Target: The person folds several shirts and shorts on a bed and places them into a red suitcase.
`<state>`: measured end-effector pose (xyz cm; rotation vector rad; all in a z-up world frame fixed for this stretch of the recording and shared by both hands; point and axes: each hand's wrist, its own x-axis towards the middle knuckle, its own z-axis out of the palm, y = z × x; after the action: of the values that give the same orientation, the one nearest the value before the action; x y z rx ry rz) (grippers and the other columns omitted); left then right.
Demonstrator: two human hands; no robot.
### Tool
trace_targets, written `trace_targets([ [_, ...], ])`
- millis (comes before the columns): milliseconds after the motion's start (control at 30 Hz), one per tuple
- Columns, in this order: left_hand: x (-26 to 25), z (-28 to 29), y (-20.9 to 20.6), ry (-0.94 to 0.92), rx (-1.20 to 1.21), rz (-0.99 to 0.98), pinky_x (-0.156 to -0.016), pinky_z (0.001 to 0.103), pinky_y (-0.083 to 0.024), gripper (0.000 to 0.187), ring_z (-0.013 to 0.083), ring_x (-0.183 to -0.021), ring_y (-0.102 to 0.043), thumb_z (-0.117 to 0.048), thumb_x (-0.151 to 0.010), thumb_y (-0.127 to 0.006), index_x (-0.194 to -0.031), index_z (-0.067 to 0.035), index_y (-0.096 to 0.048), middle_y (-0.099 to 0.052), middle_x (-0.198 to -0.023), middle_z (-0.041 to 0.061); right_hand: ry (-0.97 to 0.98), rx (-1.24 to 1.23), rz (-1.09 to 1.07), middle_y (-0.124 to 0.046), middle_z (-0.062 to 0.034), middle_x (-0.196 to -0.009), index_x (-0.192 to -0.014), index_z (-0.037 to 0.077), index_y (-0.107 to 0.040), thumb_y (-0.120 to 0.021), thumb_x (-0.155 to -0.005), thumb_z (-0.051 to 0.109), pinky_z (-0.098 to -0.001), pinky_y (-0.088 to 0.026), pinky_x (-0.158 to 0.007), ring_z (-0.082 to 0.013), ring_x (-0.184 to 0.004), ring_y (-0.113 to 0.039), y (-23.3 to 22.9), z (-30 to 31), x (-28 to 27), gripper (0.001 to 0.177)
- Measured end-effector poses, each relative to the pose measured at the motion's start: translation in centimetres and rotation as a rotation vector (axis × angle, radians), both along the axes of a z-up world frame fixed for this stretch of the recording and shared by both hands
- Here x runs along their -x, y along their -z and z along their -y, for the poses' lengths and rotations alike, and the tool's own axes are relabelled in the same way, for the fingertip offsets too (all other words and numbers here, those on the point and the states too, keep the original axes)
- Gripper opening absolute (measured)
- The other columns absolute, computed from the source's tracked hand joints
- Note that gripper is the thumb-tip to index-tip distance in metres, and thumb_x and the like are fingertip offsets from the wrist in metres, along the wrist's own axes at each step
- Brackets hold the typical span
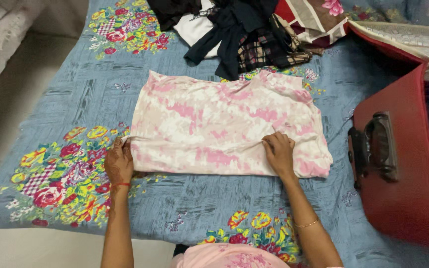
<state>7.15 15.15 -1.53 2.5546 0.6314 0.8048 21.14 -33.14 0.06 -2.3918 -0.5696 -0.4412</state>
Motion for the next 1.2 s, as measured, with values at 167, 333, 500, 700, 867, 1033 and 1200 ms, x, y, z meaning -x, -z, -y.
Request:
trace_targets([
  [167,-2.5,0.5,-1.8,0.033,-0.046,-0.188,-0.083,0.051,-0.054,0.029,0.0404,-0.099,-0.068,-0.029,-0.105,-0.061,-0.127,-0.012,-0.068,-0.068,-0.123,0.016,0.152,0.048,0.094,-0.064,-0.0019,-0.104,-0.103,0.014,-0.072,-0.068,-0.093,0.015,-0.0446,-0.031,-0.099,-0.0228,-0.106,-0.056,0.0,-0.5,-1.3,0.011],
  [333,-3.3,3.8,-3.6,0.007,-0.484,-0.153,-0.108,0.052,-0.039,0.052,0.0354,-0.131,-0.051,-0.031,-0.092,-0.067,-0.138,-0.009,-0.062,-0.053,-0.148,0.014,0.166,0.146,0.134,-0.063,-0.0065,-0.122,-0.116,0.013,-0.068,-0.065,-0.086,0.007,-0.0494,-0.029,-0.105,-0.0248,-0.124,-0.054,0.6,-2.1,-0.5,0.031],
  [500,-1.8,10.4,-3.3,0.361,-0.275,-0.106,-0.119,0.048,-0.03,0.055,0.0322,-0.145,-0.041,-0.033,-0.096,-0.063,-0.144,-0.007,-0.054,-0.048,-0.155,0.012,-0.031,0.155,0.05,-0.055,-0.0089,-0.144,-0.13,0.011,-0.061,-0.065,-0.088,0.015,-0.0527,-0.026,-0.113,-0.0283,-0.143,-0.044,0.1,-5.0,2.5,0.042],
  [700,0.4,12.9,-2.7,0.735,-0.074,-0.385,-0.122,0.048,-0.017,0.071,0.0256,-0.15,-0.027,-0.046,-0.091,-0.066,-0.151,-0.017,-0.042,-0.036,-0.16,0.004,-0.455,0.164,-0.119,-0.043,-0.0119,-0.156,-0.143,0.01,-0.052,-0.072,-0.082,0.03,-0.0537,-0.022,-0.113,-0.0311,-0.145,-0.035,-1.4,-4.7,6.4,0.067],
  [867,1.2,8.2,-2.7,0.698,-0.185,-0.449,-0.124,0.049,-0.016,0.079,0.0252,-0.152,-0.027,-0.031,-0.083,-0.068,-0.154,-0.018,-0.038,-0.033,-0.164,0.003,-0.317,0.218,-0.186,-0.043,-0.0083,-0.159,-0.145,0.012,-0.052,-0.067,-0.08,0.019,-0.0506,-0.022,-0.119,-0.027,-0.15,-0.034,-0.6,0.6,6.3,0.067],
  [1033,2.0,4.9,-2.5,0.67,-0.172,-0.501,-0.123,0.049,-0.019,0.081,0.0275,-0.151,-0.028,-0.024,-0.078,-0.072,-0.152,-0.018,-0.039,-0.033,-0.162,0.003,-0.151,0.345,-0.09,-0.049,-0.0032,-0.155,-0.14,0.017,-0.057,-0.064,-0.077,0.005,-0.051,-0.024,-0.117,-0.0238,-0.148,-0.038,0.0,7.3,5.8,0.064],
  [1200,1.8,3.9,-1.4,0.629,-0.271,-0.476,-0.124,0.047,-0.027,0.079,0.0278,-0.15,-0.035,-0.004,-0.076,-0.065,-0.151,-0.018,-0.043,-0.039,-0.162,0.004,-0.015,0.358,-0.054,-0.053,-0.0016,-0.154,-0.143,0.018,-0.057,-0.059,-0.071,-0.009,-0.0476,-0.029,-0.118,-0.02,-0.146,-0.045,-0.2,11.0,5.4,0.077],
])
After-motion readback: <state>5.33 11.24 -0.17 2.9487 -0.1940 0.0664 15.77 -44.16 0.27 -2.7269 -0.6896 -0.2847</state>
